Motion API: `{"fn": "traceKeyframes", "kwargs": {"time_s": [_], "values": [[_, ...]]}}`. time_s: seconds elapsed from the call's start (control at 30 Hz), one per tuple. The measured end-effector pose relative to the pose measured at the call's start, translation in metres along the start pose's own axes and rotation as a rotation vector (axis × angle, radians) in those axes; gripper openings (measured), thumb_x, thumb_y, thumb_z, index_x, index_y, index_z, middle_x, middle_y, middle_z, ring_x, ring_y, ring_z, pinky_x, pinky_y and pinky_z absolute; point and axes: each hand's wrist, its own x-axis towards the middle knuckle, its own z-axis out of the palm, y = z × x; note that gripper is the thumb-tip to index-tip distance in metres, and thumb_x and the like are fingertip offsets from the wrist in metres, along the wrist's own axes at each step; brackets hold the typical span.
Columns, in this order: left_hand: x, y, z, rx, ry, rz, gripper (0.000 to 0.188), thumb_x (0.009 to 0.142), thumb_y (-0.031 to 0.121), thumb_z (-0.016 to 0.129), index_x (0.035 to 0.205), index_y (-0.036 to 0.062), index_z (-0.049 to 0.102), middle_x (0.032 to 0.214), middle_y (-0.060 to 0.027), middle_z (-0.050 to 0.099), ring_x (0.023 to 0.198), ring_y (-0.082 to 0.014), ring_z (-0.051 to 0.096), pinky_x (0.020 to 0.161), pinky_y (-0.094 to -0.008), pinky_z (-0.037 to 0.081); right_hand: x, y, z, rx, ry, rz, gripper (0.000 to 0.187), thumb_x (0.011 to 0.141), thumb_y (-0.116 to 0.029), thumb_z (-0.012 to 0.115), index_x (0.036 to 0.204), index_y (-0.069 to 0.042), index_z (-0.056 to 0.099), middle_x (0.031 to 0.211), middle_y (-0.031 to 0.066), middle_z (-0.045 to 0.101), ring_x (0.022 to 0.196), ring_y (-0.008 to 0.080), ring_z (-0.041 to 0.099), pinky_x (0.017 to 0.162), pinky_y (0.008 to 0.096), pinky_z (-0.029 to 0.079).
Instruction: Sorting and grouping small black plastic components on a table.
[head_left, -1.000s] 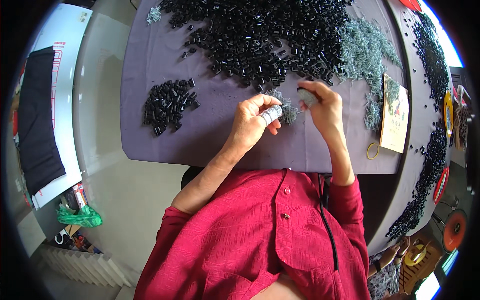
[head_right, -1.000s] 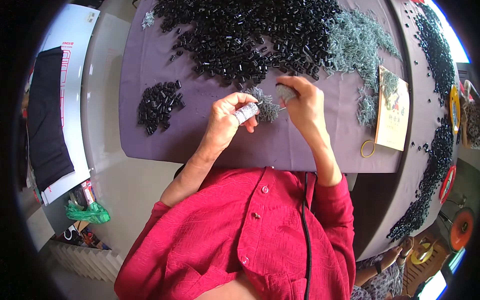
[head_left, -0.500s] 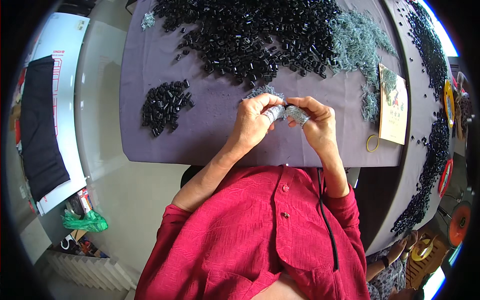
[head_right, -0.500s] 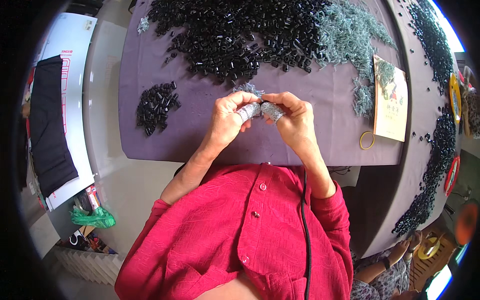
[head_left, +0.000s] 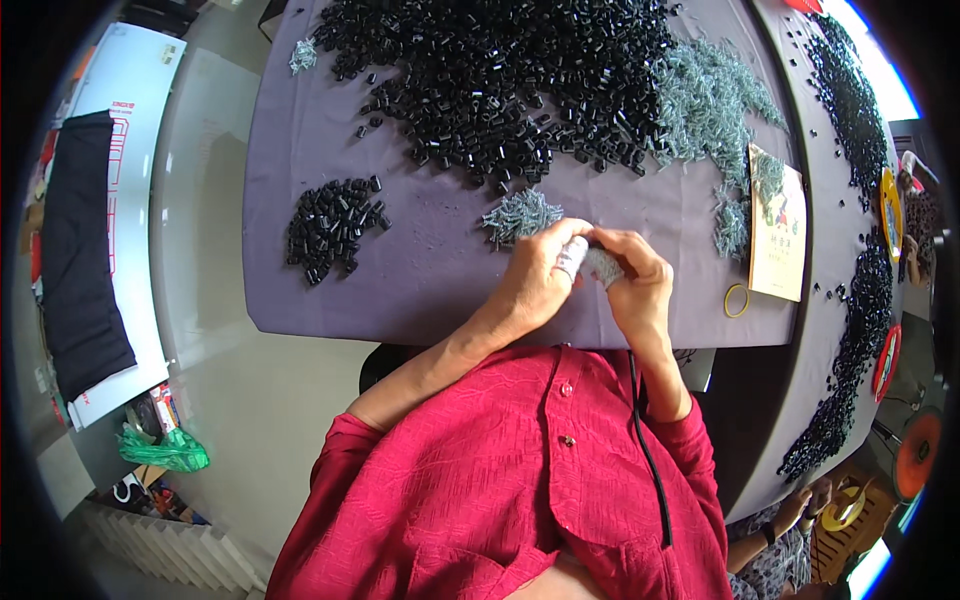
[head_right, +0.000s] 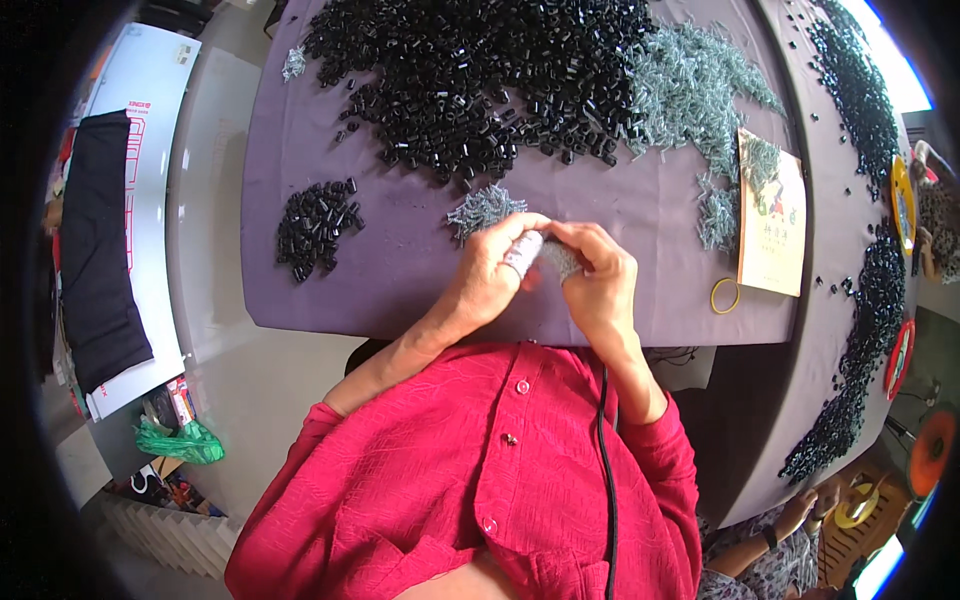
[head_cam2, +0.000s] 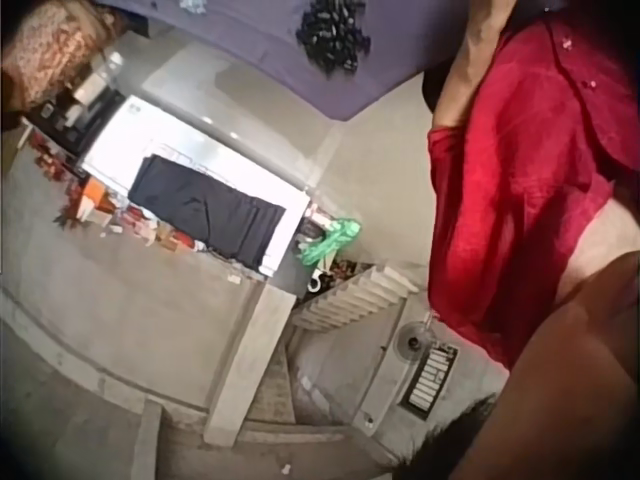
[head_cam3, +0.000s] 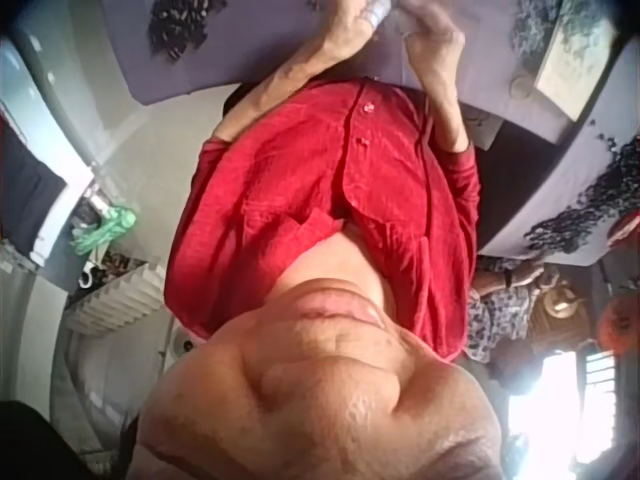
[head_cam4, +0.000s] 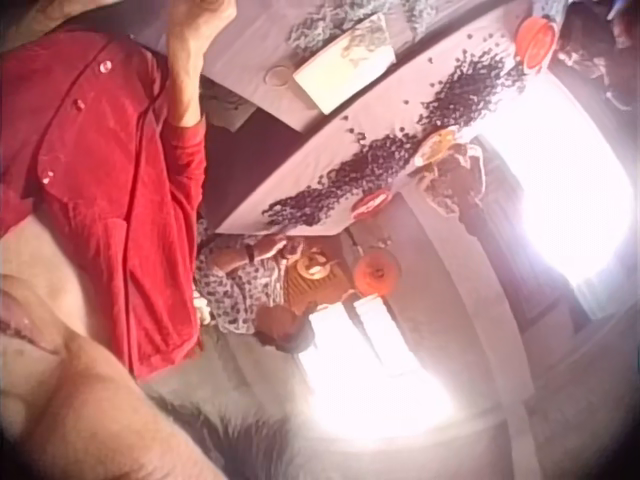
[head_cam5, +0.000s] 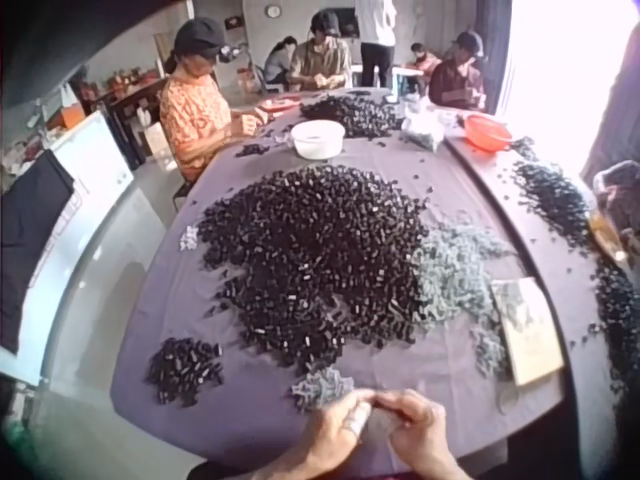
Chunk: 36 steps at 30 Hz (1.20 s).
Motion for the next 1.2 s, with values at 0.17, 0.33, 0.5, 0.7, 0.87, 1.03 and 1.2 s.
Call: {"fn": "traceKeyframes", "kwargs": {"time_s": [0.17, 0.33, 0.5, 0.7, 0.87, 1.03, 1.2], "values": [[-0.002, 0.003, 0.016, -0.009, -0.141, -0.049, 0.014, 0.09, 0.005, 0.054, 0.104, 0.0017, 0.056, 0.08, -0.0079, 0.064, 0.064, -0.0108, 0.062, 0.054, -0.0271, 0.05, -0.016, -0.004, -0.016, -0.248, -0.012, -0.067, 0.03, 0.067, 0.012, 0.059, 0.093, -0.001, 0.065, 0.083, 0.0118, 0.065, 0.071, 0.0216, 0.065, 0.064, 0.0289, 0.051], [0.002, 0.003, 0.022, 0.081, -0.249, -0.107, 0.013, 0.09, 0.003, 0.053, 0.102, -0.0012, 0.056, 0.076, -0.0111, 0.065, 0.058, -0.0142, 0.064, 0.047, -0.028, 0.052, -0.027, 0.006, -0.023, -0.371, -0.012, -0.087, 0.03, 0.067, 0.009, 0.061, 0.093, -0.003, 0.066, 0.081, 0.0114, 0.064, 0.069, 0.023, 0.064, 0.065, 0.031, 0.051], [0.006, 0.005, 0.025, -0.237, -0.256, -0.45, 0.011, 0.09, 0.003, 0.053, 0.099, -0.0024, 0.057, 0.066, -0.0082, 0.062, 0.047, -0.0106, 0.057, 0.037, -0.0249, 0.046, -0.027, 0.011, -0.023, -0.451, -0.023, -0.133, 0.034, 0.063, 0.011, 0.055, 0.093, -0.004, 0.064, 0.084, 0.013, 0.063, 0.076, 0.031, 0.063, 0.066, 0.0376, 0.051], [0.004, -0.003, 0.03, -0.237, -0.254, -0.366, 0.003, 0.088, 0.002, 0.058, 0.087, -0.0007, 0.058, 0.063, -0.0053, 0.061, 0.045, -0.0074, 0.054, 0.036, -0.0217, 0.042, -0.03, 0.018, -0.028, -0.469, 0.009, -0.219, 0.031, 0.062, 0.011, 0.055, 0.088, -0.002, 0.062, 0.08, 0.0117, 0.06, 0.072, 0.0305, 0.061, 0.061, 0.0377, 0.05], [0.002, -0.005, 0.032, -0.251, -0.229, -0.374, 0.008, 0.088, 0.003, 0.059, 0.081, -0.0001, 0.059, 0.063, -0.004, 0.061, 0.045, -0.0068, 0.055, 0.037, -0.0215, 0.042, -0.027, 0.023, -0.027, -0.442, -0.012, -0.254, 0.024, 0.061, 0.011, 0.055, 0.081, -0.003, 0.058, 0.074, 0.0112, 0.054, 0.065, 0.0312, 0.057, 0.057, 0.0395, 0.047], [0.0, 0.0, 0.033, -0.134, -0.202, -0.363, 0.004, 0.089, 0.002, 0.056, 0.087, 0.0001, 0.059, 0.064, -0.0037, 0.06, 0.046, -0.0074, 0.055, 0.039, -0.0234, 0.044, -0.018, 0.021, -0.034, -0.464, -0.132, -0.178, 0.016, 0.063, 0.006, 0.058, 0.076, -0.004, 0.056, 0.07, 0.0122, 0.052, 0.064, 0.0337, 0.055, 0.056, 0.0414, 0.045], [-0.008, -0.008, 0.04, 0.171, -0.119, 0.016, 0.017, 0.078, -0.007, 0.056, 0.093, 0.0001, 0.058, 0.067, -0.0162, 0.062, 0.05, -0.0219, 0.063, 0.045, -0.0327, 0.048, 0.01, 0.006, -0.056, -0.402, -0.417, -0.01, 0.012, 0.068, 0.004, 0.063, 0.078, -0.003, 0.061, 0.069, 0.0127, 0.057, 0.063, 0.0326, 0.058, 0.056, 0.0384, 0.045]]}}
